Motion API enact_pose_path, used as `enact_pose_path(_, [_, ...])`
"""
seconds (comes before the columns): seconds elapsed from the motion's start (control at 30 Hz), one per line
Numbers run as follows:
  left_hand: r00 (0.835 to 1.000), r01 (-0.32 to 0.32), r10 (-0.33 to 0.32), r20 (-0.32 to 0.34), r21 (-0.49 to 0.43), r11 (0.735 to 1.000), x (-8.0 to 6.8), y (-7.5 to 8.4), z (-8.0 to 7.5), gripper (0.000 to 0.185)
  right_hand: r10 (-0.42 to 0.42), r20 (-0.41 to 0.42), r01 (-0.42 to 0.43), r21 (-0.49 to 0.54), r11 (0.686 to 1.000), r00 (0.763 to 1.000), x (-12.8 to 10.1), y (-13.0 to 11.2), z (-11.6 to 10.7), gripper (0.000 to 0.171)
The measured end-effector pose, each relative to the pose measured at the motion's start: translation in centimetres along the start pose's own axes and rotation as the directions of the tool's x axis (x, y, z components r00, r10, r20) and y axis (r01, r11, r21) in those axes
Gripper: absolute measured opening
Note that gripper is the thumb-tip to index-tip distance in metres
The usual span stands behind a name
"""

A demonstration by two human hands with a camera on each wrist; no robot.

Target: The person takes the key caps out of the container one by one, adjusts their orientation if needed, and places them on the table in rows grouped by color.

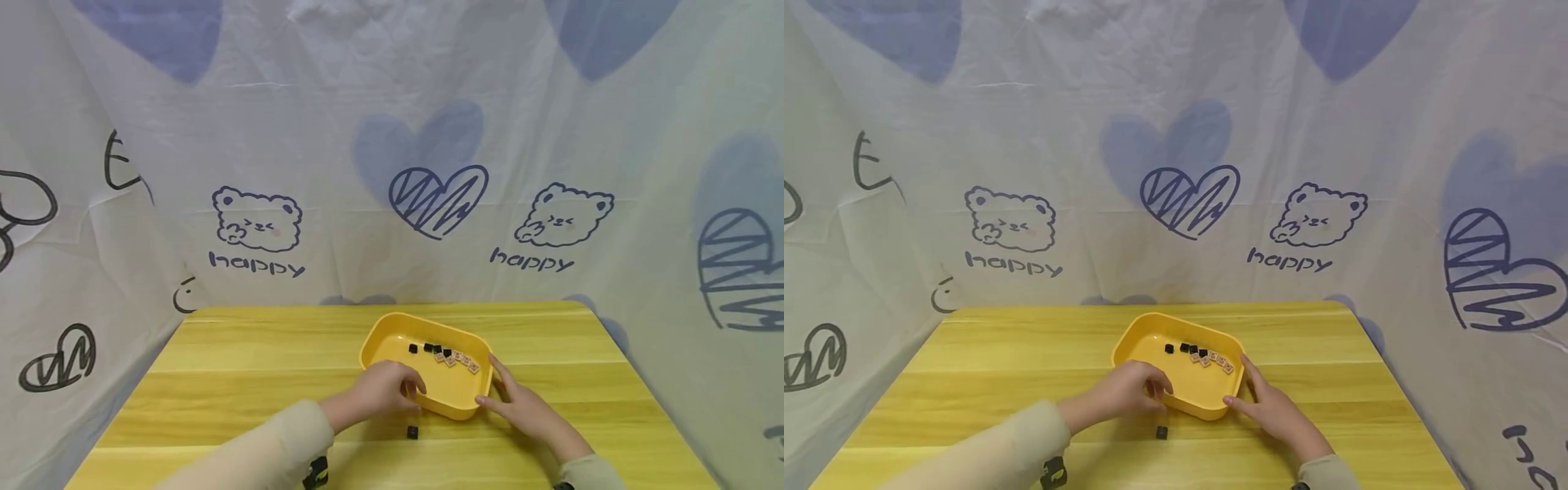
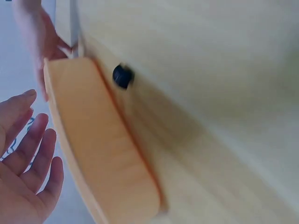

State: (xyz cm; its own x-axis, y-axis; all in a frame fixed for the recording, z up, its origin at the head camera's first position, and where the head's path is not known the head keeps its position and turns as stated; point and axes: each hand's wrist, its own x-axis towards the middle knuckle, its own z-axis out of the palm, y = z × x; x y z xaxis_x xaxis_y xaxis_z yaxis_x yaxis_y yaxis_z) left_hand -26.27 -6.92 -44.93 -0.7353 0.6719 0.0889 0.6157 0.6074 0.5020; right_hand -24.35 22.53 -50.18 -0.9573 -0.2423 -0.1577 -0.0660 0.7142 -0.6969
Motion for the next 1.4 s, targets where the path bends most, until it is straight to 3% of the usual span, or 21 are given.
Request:
enact_pose_path(0.17, [1.000,0.011,-0.012,0.029,0.035,0.999,1.7,-0.3,-1.3,0.017,-0.001,-0.013,0.001,-0.018,1.000,1.000,0.0,0.2,-0.1,0.090])
enact_pose_path(0.63, [0.989,-0.014,-0.017,0.144,0.213,0.977,6.4,-2.9,-3.0,0.024,-0.022,-0.038,0.021,-0.031,0.999,0.999,0.1,0.5,0.1,0.091])
enact_pose_path(0.8, [0.985,-0.036,-0.017,0.171,0.303,0.952,7.8,-3.7,-2.7,0.022,-0.020,-0.042,0.019,-0.013,1.000,0.999,0.1,0.5,0.3,0.091])
enact_pose_path(1.17, [0.961,-0.035,-0.065,0.267,0.354,0.935,9.4,-5.7,-1.3,0.033,0.009,-0.037,-0.009,0.007,1.000,0.999,-0.1,0.7,0.9,0.093])
enact_pose_path(1.4, [0.951,-0.017,-0.087,0.298,0.329,0.944,10.4,-6.8,-0.9,0.041,0.010,-0.040,-0.009,0.016,1.000,0.999,0.1,0.5,0.7,0.091])
